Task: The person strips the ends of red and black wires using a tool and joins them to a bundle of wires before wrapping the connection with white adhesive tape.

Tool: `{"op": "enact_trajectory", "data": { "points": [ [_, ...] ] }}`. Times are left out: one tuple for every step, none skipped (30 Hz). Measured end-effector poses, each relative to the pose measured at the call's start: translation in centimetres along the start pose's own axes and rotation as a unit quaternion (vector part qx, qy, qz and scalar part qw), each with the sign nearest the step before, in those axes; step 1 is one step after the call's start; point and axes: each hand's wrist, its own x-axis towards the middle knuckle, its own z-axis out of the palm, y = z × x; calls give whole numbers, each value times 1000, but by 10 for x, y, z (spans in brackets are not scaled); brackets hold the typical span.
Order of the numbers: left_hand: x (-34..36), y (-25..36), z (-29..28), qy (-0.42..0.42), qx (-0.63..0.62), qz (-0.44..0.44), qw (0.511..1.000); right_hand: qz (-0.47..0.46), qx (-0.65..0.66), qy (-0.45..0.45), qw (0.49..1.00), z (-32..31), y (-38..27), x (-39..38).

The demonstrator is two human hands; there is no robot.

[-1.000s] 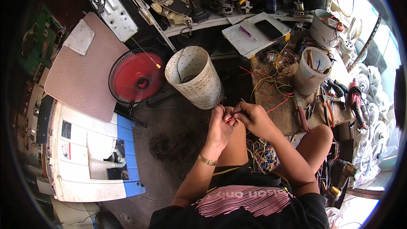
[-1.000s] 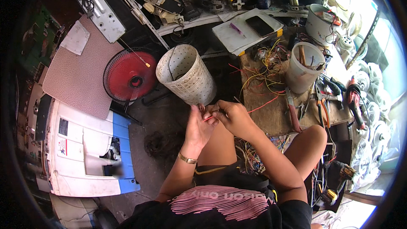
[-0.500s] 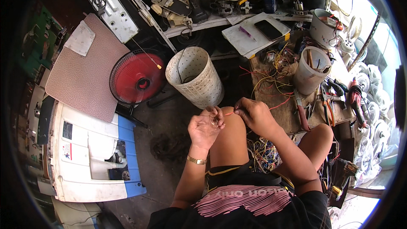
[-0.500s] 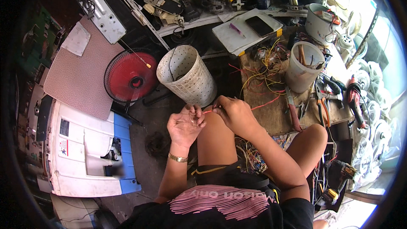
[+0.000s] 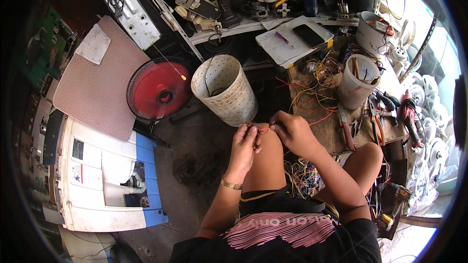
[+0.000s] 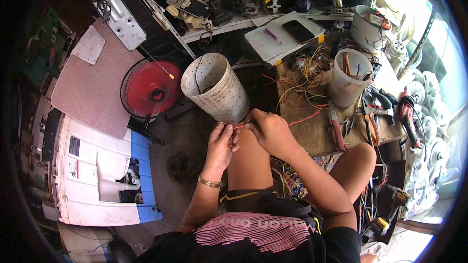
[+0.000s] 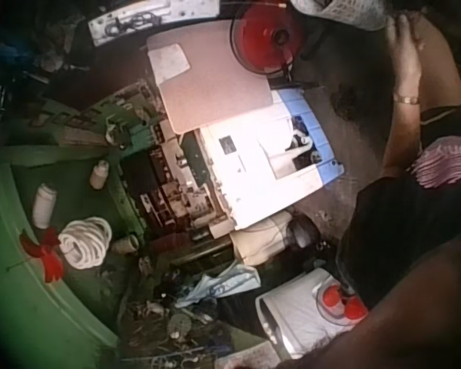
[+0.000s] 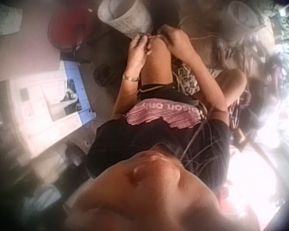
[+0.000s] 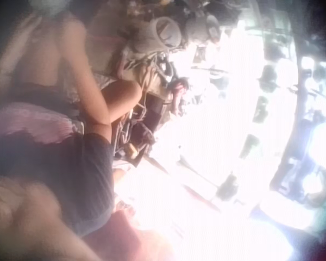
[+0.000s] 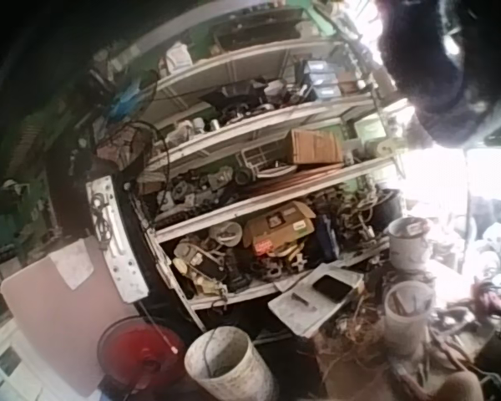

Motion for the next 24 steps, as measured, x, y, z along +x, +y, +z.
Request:
{"op": "enact_trajectory", "data": {
  "points": [
    [-2, 0, 4, 11, -36, -19, 999, 0, 0, 0, 1000, 1, 3, 0],
    [-3, 0, 7, 21, -72, -38, 996, -1, 36, 22, 999, 3, 7, 1],
    [-4, -1, 9, 20, -71, -38, 997, -1, 71, 45, 996, 5, 9, 1],
    [-5, -2, 10, 15, -76, -21, 997, -1, 71, 46, 996, 5, 9, 0],
    [-6, -3, 10, 10, -82, -4, 997, 28, 112, 35, 993, 5, 9, 1],
    [-7, -4, 9, 10, -81, -4, 997, 57, 153, 25, 986, 5, 9, 1],
    [-7, -6, 8, -16, -37, 18, 999, 57, 154, 25, 986, 5, 10, 1],
    [-7, -8, 7, -42, 6, 41, 998, 93, 212, 3, 973, 5, 12, 2],
    [-6, -9, 8, -38, 31, 59, 997, 128, 269, -19, 954, 5, 14, 2],
    [-5, -9, 9, -37, 32, 59, 997, 127, 270, -19, 954, 4, 14, 2],
    [-5, -5, 14, -26, 54, 87, 994, 139, 275, -35, 951, 2, 14, 2],
    [-4, -3, 17, -14, 76, 115, 990, 150, 281, -51, 947, 1, 14, 2],
    [-2, -3, 17, -15, 75, 114, 991, 150, 280, -51, 947, 1, 15, 1],
    [-2, -2, 16, -14, 105, 133, 985, 153, 280, -49, 947, 1, 15, 1],
    [-1, -1, 16, -13, 135, 152, 979, 156, 279, -46, 946, 1, 15, 1],
    [2, -1, 19, -13, 135, 152, 979, 156, 279, -46, 946, 0, 14, 1],
    [5, -2, 23, -15, 154, 205, 966, 153, 272, -40, 949, -1, 11, 1],
    [6, -2, 26, -18, 172, 257, 951, 151, 265, -34, 952, -1, 9, 1],
    [8, -2, 26, -17, 173, 258, 951, 150, 266, -35, 952, 1, 9, 2],
    [9, -2, 27, -5, 221, 283, 933, 134, 270, -16, 953, 3, 10, 1],
    [10, -3, 28, 7, 268, 307, 913, 118, 275, 3, 954, 4, 10, 1],
    [9, -2, 28, 7, 268, 307, 913, 118, 275, 4, 954, 4, 9, 1],
    [7, -1, 26, 26, 310, 274, 910, 81, 250, 27, 964, 4, 8, 1],
    [5, 1, 26, 45, 351, 239, 904, 43, 225, 50, 972, 4, 6, 1]
  ]
}}
